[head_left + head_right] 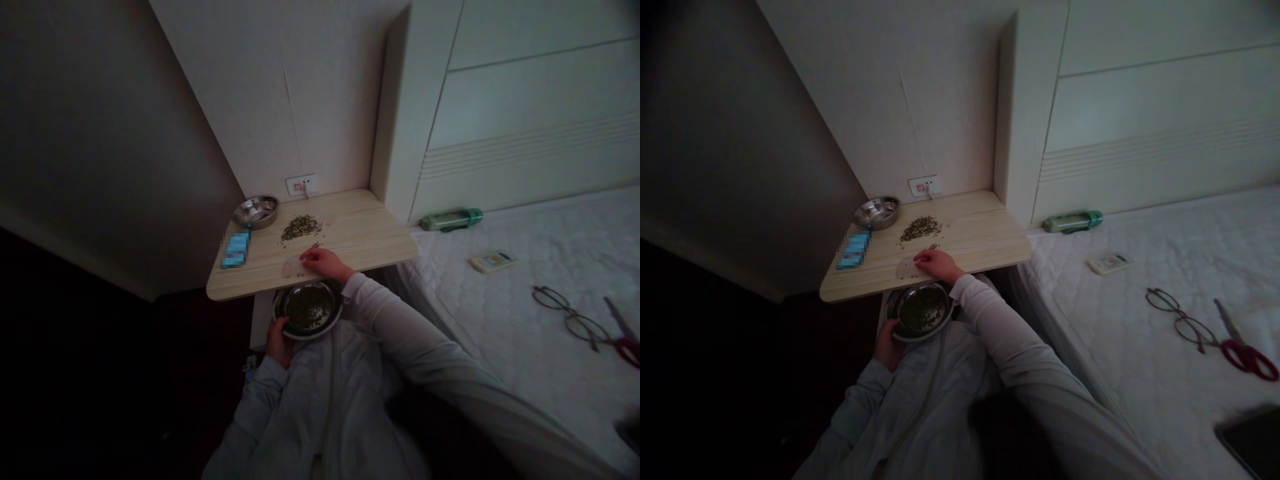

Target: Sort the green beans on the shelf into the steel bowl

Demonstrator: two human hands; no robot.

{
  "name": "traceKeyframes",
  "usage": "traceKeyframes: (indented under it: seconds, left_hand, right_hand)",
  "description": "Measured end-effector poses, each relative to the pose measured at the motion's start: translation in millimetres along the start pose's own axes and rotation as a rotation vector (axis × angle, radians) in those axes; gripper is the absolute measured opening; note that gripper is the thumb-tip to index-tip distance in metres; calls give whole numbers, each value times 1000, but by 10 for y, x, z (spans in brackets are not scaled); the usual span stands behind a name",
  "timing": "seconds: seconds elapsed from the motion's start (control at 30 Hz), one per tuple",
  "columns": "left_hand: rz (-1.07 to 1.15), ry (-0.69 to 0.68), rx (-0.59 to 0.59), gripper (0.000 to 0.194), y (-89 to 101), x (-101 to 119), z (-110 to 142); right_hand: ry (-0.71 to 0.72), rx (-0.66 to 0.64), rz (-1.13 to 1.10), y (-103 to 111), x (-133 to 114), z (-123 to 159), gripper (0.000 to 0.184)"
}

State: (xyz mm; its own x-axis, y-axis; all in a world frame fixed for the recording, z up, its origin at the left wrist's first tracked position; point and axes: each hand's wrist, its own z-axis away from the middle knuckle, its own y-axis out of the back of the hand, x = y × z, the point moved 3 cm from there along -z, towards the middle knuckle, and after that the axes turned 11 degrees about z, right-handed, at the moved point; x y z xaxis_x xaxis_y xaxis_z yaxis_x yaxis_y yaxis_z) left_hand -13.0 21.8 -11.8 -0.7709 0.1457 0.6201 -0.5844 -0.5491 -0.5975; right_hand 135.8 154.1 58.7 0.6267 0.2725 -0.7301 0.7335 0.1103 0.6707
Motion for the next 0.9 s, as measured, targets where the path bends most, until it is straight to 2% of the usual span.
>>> traceKeyframes:
  seconds: [0.23, 0.9]
  left_hand:
    - [-12, 20, 46, 15, 35, -22, -29]
    - [-8, 9, 39, 15, 63, -35, -62]
  right_hand:
    - [23, -40, -8, 13, -25, 22, 21]
    - [54, -107, -47, 41, -85, 70, 19]
